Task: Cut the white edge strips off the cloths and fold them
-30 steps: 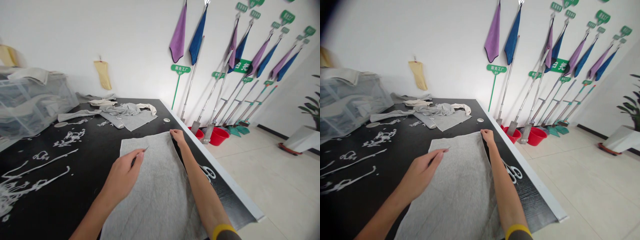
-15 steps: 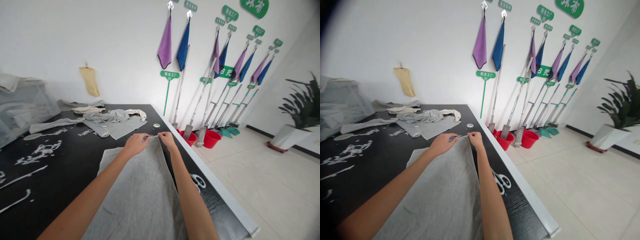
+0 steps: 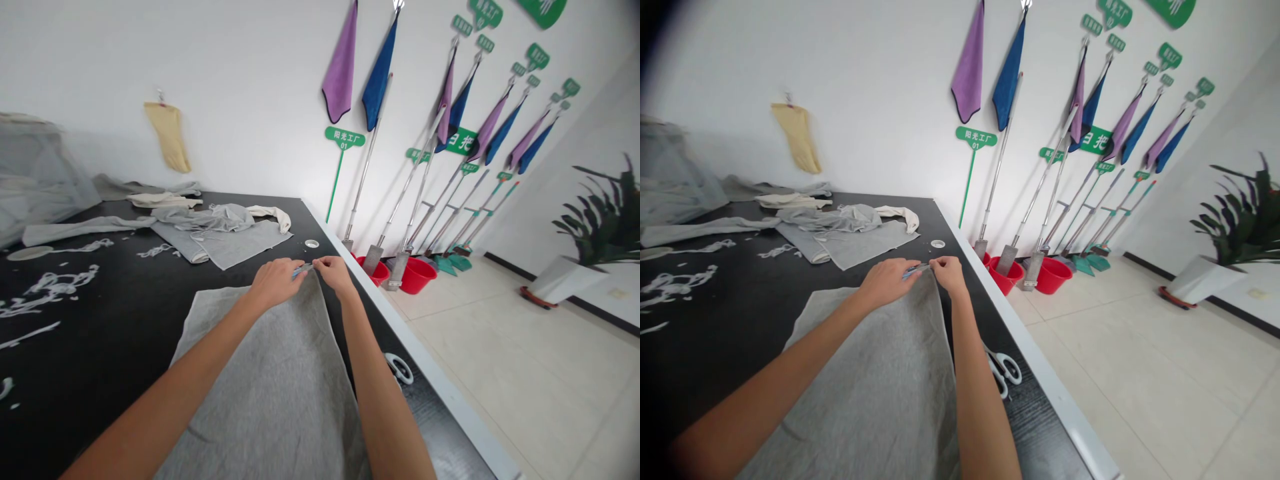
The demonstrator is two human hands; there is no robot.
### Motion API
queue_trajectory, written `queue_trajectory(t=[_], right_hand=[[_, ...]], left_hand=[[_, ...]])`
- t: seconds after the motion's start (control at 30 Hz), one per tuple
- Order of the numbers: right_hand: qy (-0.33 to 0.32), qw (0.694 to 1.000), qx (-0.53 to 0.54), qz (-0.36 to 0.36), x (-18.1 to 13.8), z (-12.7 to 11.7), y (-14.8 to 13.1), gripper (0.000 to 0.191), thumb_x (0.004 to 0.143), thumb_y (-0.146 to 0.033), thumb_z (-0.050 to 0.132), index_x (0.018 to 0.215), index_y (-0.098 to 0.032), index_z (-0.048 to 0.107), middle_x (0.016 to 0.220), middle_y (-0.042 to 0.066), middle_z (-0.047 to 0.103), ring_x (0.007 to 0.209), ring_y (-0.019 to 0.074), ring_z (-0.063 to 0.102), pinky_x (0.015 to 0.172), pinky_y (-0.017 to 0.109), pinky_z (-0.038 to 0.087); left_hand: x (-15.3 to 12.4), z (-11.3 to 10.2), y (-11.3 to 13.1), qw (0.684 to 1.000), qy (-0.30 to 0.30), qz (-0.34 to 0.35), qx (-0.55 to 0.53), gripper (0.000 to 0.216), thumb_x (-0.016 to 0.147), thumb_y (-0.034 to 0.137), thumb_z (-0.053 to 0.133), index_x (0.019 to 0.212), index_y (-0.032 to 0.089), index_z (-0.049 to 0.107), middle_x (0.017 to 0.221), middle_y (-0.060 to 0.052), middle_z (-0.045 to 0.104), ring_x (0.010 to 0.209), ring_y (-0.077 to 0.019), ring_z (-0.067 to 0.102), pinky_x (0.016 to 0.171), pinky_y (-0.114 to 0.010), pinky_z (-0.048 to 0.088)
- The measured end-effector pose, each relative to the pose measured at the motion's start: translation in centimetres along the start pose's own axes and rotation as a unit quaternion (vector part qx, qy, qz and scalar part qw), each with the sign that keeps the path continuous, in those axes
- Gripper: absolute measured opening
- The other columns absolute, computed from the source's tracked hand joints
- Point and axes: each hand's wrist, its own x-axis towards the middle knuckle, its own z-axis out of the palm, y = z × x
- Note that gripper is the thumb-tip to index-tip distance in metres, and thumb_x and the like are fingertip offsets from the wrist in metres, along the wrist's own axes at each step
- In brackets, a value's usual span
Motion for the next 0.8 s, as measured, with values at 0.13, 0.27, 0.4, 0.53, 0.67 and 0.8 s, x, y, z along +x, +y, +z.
queue_trajectory(t=[0.13, 0.27, 0.4, 0.53, 0.67, 0.8], right_hand=[[0.003, 1.000, -0.024, -0.008, -0.2, -0.1, -0.5, 0.028, 0.078, -0.038, 0.059, 0.075, -0.015, 0.075, 0.068, 0.003, 0.070, 0.068, 0.0174, 0.063, 0.063, 0.026, 0.047], [0.006, 0.999, -0.049, -0.018, -0.3, -0.4, -1.2, 0.026, 0.079, -0.035, 0.059, 0.077, -0.015, 0.075, 0.069, 0.003, 0.071, 0.068, 0.0176, 0.064, 0.063, 0.026, 0.047], [0.006, 0.997, -0.075, -0.029, -0.3, -0.5, -2.0, 0.023, 0.080, -0.031, 0.059, 0.077, -0.015, 0.075, 0.070, 0.004, 0.072, 0.069, 0.0175, 0.064, 0.062, 0.025, 0.045], [0.007, 0.994, -0.106, -0.039, -0.5, -0.8, -2.9, 0.021, 0.081, -0.027, 0.060, 0.077, -0.015, 0.075, 0.072, 0.005, 0.073, 0.070, 0.0178, 0.065, 0.064, 0.025, 0.045], [0.011, 0.989, -0.143, -0.043, -0.7, -1.0, -3.5, 0.019, 0.081, -0.026, 0.059, 0.079, -0.016, 0.076, 0.075, 0.006, 0.074, 0.071, 0.0188, 0.065, 0.066, 0.027, 0.045], [0.023, 0.982, -0.180, -0.051, -0.8, -1.1, -4.0, 0.019, 0.083, -0.025, 0.058, 0.080, -0.017, 0.075, 0.081, 0.008, 0.074, 0.076, 0.0205, 0.065, 0.072, 0.030, 0.045]], left_hand=[[0.1, 0.1, -0.2, 1.000, 0.000, 0.000, 0.010, 0.040, 0.094, 0.047, 0.042, 0.120, 0.025, 0.064, 0.107, -0.008, 0.070, 0.100, -0.0277, 0.066, 0.082, -0.036, 0.050], [0.1, 0.2, -0.3, 1.000, -0.004, -0.003, 0.013, 0.041, 0.095, 0.047, 0.041, 0.121, 0.025, 0.064, 0.106, -0.009, 0.070, 0.100, -0.0276, 0.066, 0.081, -0.036, 0.050], [0.3, 0.2, -0.2, 1.000, -0.006, -0.006, 0.012, 0.041, 0.095, 0.048, 0.040, 0.122, 0.026, 0.063, 0.107, -0.009, 0.070, 0.099, -0.0265, 0.066, 0.080, -0.034, 0.049], [0.4, 0.1, 0.0, 1.000, -0.004, -0.003, 0.010, 0.042, 0.096, 0.048, 0.038, 0.122, 0.027, 0.063, 0.105, -0.009, 0.070, 0.099, -0.0266, 0.066, 0.080, -0.034, 0.049], [0.5, 0.1, 0.1, 1.000, -0.003, 0.006, 0.006, 0.039, 0.096, 0.046, 0.039, 0.121, 0.027, 0.063, 0.103, -0.008, 0.070, 0.100, -0.0268, 0.066, 0.081, -0.034, 0.049], [0.6, 0.2, 0.2, 1.000, -0.003, 0.005, 0.005, 0.037, 0.095, 0.044, 0.041, 0.120, 0.027, 0.063, 0.103, -0.008, 0.070, 0.099, -0.0268, 0.066, 0.079, -0.034, 0.049]])
